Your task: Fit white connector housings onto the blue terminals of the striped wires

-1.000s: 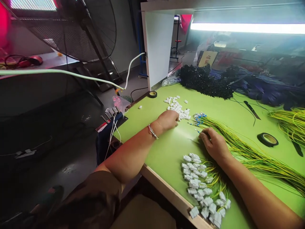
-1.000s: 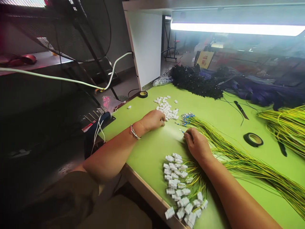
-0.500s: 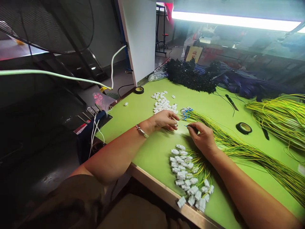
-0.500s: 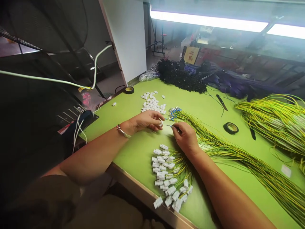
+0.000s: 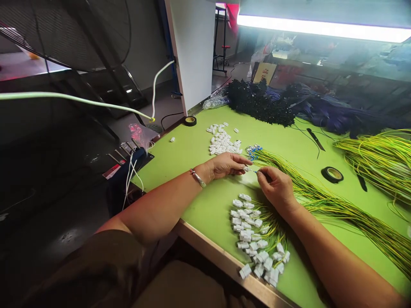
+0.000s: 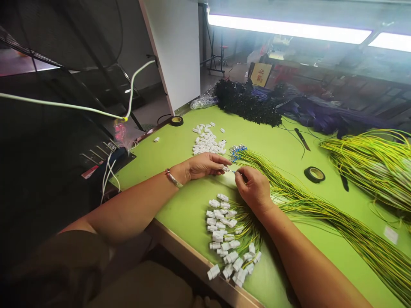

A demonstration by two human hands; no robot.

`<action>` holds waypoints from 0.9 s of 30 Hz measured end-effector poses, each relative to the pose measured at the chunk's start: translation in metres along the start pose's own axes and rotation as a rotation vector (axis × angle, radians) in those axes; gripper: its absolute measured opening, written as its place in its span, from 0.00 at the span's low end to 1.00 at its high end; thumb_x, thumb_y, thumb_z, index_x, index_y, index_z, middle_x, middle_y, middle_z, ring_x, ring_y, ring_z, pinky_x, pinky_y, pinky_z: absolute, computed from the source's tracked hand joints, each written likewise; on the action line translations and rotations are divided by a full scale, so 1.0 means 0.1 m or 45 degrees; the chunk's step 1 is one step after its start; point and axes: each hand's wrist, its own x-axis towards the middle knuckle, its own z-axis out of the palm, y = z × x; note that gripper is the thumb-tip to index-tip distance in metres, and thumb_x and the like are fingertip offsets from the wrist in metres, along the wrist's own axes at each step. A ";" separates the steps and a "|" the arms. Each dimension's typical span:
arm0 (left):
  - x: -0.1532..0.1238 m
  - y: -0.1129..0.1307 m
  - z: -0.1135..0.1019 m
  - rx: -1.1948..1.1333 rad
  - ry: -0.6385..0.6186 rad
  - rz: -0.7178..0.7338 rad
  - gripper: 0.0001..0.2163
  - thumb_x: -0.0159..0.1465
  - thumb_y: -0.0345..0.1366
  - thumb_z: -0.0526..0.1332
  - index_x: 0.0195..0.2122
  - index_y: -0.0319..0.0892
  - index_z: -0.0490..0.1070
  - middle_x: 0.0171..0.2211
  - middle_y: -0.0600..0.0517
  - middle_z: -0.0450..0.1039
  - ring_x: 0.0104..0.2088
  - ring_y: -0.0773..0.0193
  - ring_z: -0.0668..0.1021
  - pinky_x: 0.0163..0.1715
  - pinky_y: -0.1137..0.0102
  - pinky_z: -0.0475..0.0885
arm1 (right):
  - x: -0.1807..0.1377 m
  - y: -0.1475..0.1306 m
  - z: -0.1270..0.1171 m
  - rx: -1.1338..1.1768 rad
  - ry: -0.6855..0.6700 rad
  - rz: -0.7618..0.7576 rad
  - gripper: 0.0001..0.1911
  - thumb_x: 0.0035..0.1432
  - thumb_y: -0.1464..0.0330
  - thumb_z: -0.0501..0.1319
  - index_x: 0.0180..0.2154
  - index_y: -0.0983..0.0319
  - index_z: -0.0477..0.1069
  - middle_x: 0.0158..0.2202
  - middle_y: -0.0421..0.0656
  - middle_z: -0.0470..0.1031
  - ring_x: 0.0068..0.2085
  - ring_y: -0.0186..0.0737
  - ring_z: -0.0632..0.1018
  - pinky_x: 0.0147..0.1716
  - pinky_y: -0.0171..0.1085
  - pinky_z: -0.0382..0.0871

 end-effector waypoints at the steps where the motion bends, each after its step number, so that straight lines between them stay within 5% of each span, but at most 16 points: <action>1: 0.00 0.00 0.00 -0.018 0.000 0.011 0.11 0.51 0.23 0.71 0.36 0.34 0.79 0.28 0.48 0.77 0.28 0.71 0.78 0.33 0.75 0.72 | 0.00 0.00 0.00 -0.002 -0.009 0.001 0.06 0.57 0.69 0.59 0.28 0.61 0.71 0.24 0.40 0.73 0.26 0.35 0.72 0.28 0.34 0.63; 27: -0.09 0.07 0.09 0.129 0.030 0.004 0.08 0.50 0.26 0.71 0.32 0.31 0.79 0.23 0.49 0.75 0.24 0.73 0.74 0.30 0.74 0.71 | 0.00 -0.01 -0.03 0.085 -0.008 0.095 0.06 0.55 0.69 0.59 0.27 0.60 0.71 0.23 0.39 0.72 0.24 0.34 0.69 0.26 0.34 0.63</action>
